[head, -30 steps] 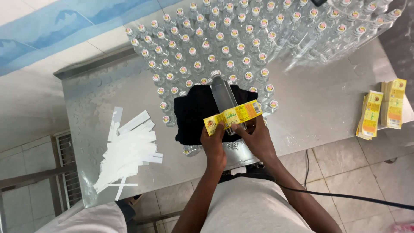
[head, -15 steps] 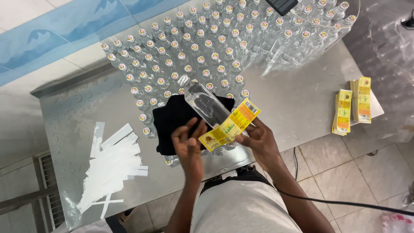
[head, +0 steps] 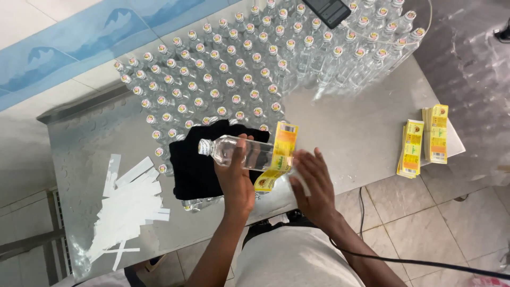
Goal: Manually applying adhesive labels to plastic water bottles at a production workstation.
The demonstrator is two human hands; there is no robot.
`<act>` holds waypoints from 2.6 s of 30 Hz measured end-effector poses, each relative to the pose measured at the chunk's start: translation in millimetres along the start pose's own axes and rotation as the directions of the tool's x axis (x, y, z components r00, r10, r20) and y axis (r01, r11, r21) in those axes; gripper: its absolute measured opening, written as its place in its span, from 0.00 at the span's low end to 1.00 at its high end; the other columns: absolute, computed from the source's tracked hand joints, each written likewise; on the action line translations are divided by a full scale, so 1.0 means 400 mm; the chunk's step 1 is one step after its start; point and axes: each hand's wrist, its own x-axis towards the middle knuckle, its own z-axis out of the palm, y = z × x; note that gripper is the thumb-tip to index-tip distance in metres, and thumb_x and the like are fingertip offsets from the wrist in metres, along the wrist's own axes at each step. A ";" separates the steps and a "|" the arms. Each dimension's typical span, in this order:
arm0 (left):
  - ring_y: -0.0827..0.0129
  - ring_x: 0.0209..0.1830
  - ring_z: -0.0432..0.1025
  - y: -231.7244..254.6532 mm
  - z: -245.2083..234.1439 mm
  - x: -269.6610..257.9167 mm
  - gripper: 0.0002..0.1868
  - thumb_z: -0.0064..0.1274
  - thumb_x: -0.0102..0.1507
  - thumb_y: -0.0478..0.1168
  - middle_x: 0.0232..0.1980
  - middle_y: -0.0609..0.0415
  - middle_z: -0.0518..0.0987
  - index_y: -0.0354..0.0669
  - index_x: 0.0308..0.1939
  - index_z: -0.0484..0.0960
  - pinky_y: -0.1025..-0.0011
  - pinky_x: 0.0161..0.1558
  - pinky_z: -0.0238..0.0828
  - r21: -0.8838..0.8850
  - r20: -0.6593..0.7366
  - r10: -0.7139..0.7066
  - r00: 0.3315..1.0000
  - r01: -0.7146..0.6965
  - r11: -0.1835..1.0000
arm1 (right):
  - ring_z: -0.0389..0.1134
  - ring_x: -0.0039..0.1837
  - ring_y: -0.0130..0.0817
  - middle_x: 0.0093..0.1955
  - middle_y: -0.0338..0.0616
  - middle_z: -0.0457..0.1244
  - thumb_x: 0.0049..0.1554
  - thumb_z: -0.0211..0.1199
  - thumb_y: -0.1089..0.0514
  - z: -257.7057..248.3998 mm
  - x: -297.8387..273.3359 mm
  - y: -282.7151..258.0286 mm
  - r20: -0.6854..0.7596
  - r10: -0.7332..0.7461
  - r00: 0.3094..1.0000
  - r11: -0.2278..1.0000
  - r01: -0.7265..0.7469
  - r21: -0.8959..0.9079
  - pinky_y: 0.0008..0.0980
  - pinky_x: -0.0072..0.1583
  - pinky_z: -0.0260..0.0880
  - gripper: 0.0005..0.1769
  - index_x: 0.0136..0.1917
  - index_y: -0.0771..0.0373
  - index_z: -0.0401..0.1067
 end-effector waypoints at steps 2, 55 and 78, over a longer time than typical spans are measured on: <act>0.45 0.66 0.79 -0.046 0.011 -0.024 0.34 0.67 0.64 0.39 0.63 0.36 0.81 0.41 0.70 0.67 0.48 0.64 0.81 0.015 0.020 -0.014 1.000 0.014 1.000 | 0.62 0.81 0.55 0.78 0.55 0.64 0.68 0.62 0.57 0.001 0.012 0.006 0.034 -0.023 0.999 0.999 0.024 -0.034 0.60 0.81 0.57 0.27 0.78 0.66 0.69; 0.51 0.77 0.70 -0.191 -0.901 -0.561 0.52 0.47 0.63 0.78 0.72 0.46 0.76 0.40 0.75 0.73 0.55 0.77 0.67 0.847 -0.004 0.703 0.711 -0.371 0.381 | 0.74 0.69 0.46 0.66 0.43 0.73 0.42 0.89 0.54 0.132 -0.250 -0.676 0.826 -0.102 0.555 0.847 -0.386 0.364 0.45 0.72 0.71 0.49 0.74 0.59 0.72; 0.40 0.81 0.63 -0.399 -2.005 -1.028 0.60 0.77 0.61 0.53 0.80 0.38 0.67 0.34 0.85 0.53 0.48 0.77 0.63 0.408 -0.553 0.307 -0.775 0.069 0.910 | 0.63 0.77 0.47 0.79 0.57 0.55 0.59 0.66 0.60 0.266 -0.272 -0.639 0.983 -0.172 -0.059 0.975 -0.150 0.162 0.49 0.75 0.67 0.44 0.85 0.61 0.55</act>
